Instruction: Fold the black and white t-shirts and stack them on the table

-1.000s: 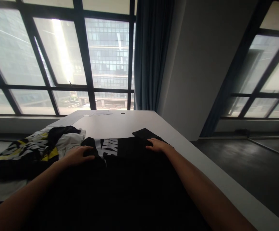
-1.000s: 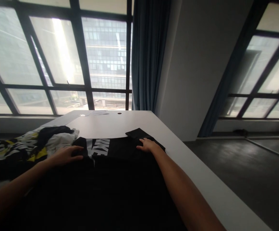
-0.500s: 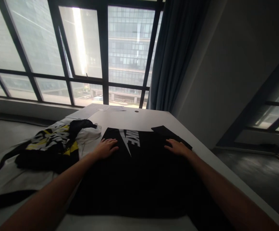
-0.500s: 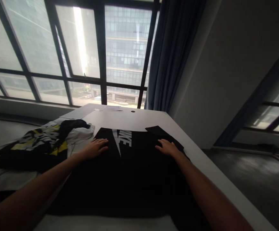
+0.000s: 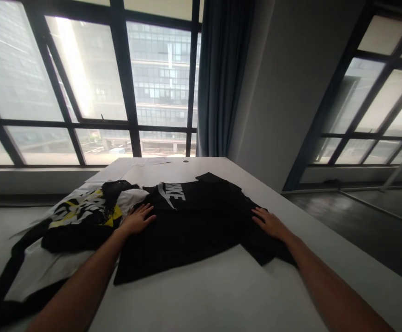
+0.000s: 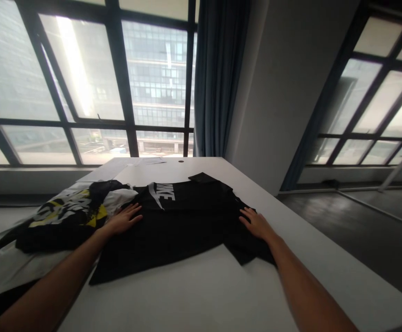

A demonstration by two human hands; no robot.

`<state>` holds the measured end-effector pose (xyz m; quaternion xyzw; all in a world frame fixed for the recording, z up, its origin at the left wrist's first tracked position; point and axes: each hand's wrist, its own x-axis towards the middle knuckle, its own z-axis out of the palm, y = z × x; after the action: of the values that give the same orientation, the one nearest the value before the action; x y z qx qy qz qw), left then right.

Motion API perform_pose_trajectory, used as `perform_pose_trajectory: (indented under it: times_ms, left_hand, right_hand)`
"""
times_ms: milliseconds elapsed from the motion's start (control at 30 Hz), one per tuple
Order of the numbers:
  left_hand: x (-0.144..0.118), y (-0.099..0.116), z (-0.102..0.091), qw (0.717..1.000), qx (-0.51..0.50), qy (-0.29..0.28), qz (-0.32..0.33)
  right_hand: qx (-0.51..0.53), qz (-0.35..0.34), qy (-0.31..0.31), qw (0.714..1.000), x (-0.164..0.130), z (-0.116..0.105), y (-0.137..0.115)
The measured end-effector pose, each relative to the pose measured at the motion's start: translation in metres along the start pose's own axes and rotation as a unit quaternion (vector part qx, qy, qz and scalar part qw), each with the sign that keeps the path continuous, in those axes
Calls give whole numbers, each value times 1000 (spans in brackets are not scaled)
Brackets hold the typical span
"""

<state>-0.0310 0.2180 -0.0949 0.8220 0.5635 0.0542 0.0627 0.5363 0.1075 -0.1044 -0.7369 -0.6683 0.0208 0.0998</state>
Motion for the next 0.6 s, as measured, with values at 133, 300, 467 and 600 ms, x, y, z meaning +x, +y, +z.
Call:
perform_pose_trajectory:
  times_ms: [133, 300, 467, 600]
  left_hand:
    - [3, -1, 4, 1000, 3, 15, -5]
    - [-3, 7, -1, 999, 13, 38, -12]
    - [-15, 18, -10, 988, 58, 141, 24]
    - [-29, 27, -18, 986, 59, 148, 58]
  right_hand:
    - [14, -5, 39, 999, -2, -9, 20]
    - [73, 14, 19, 997, -31, -35, 46]
    - [135, -41, -48, 989, -47, -53, 42]
    - [127, -65, -147, 979, -29, -69, 38]
